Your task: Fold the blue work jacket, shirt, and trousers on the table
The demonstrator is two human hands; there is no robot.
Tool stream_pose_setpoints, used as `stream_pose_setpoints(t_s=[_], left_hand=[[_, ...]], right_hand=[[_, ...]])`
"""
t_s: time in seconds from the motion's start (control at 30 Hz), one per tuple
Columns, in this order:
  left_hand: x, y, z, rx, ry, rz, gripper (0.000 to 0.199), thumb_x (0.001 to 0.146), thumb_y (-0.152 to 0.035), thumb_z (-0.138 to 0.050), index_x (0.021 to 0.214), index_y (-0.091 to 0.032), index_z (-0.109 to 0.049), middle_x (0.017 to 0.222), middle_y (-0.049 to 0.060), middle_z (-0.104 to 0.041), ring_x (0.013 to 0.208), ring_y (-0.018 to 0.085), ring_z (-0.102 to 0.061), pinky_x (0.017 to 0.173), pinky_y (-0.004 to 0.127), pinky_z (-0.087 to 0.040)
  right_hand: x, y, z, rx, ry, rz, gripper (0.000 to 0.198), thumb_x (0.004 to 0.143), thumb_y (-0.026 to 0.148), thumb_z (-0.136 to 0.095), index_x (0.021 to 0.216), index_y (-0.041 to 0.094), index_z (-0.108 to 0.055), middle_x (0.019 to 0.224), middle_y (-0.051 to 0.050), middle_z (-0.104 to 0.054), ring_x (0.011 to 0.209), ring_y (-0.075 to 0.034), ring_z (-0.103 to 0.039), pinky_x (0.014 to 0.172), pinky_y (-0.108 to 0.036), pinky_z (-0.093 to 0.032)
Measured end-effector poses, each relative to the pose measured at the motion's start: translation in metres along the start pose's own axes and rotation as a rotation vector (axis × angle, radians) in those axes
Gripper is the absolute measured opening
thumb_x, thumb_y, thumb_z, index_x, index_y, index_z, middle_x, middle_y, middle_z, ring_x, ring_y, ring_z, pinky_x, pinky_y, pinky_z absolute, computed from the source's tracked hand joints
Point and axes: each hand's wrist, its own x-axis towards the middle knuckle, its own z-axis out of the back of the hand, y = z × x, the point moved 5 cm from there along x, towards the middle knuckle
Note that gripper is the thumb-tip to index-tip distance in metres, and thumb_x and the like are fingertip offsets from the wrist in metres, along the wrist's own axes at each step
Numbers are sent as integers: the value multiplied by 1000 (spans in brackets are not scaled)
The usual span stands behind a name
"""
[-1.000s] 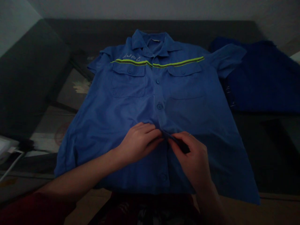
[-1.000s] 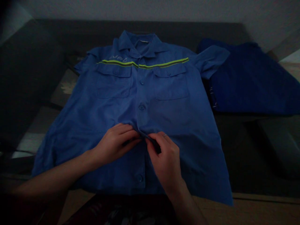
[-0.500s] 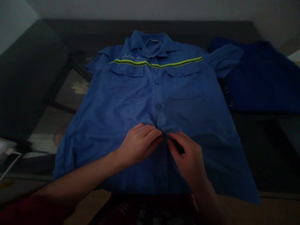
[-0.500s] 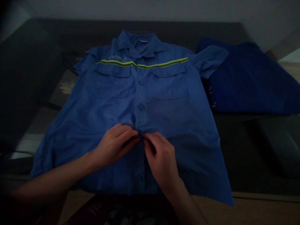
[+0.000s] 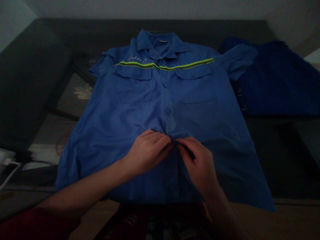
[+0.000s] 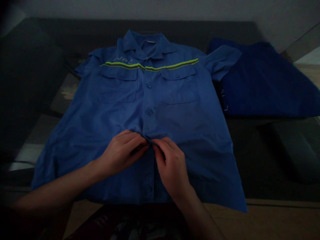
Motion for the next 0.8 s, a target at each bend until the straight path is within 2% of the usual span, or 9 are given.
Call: stream_pose_setpoints(t_s=[0.23, 0.4, 0.8], left_hand=[[-1, 1, -3, 1, 28, 45, 17, 92, -23, -46, 79, -16, -55, 70, 1, -62, 62, 13, -54, 62, 27, -40], [-2, 1, -3, -18, 27, 47, 16, 92, -22, -46, 80, -16, -55, 71, 1, -62, 61, 13, -54, 62, 28, -39], [-2, 0, -2, -19, 32, 31, 19, 93, -24, -44, 80, -17, -56, 71, 2, -61, 64, 13, -55, 63, 29, -40]], right_hand=[[0, -1, 2, -19, -40, -14, 22, 86, 12, -51, 95, 19, -69, 88, -5, -71, 83, -18, -66, 77, -32, -54], [1, -4, 6, -39, -71, -81, 17, 84, 16, -54, 89, 21, -69, 84, -4, -72, 75, -19, -67, 71, -33, -55], [1, -2, 2, 19, -28, -60, 16, 85, 16, -53, 90, 21, -68, 84, -4, -69, 79, -18, -65, 73, -32, -54]])
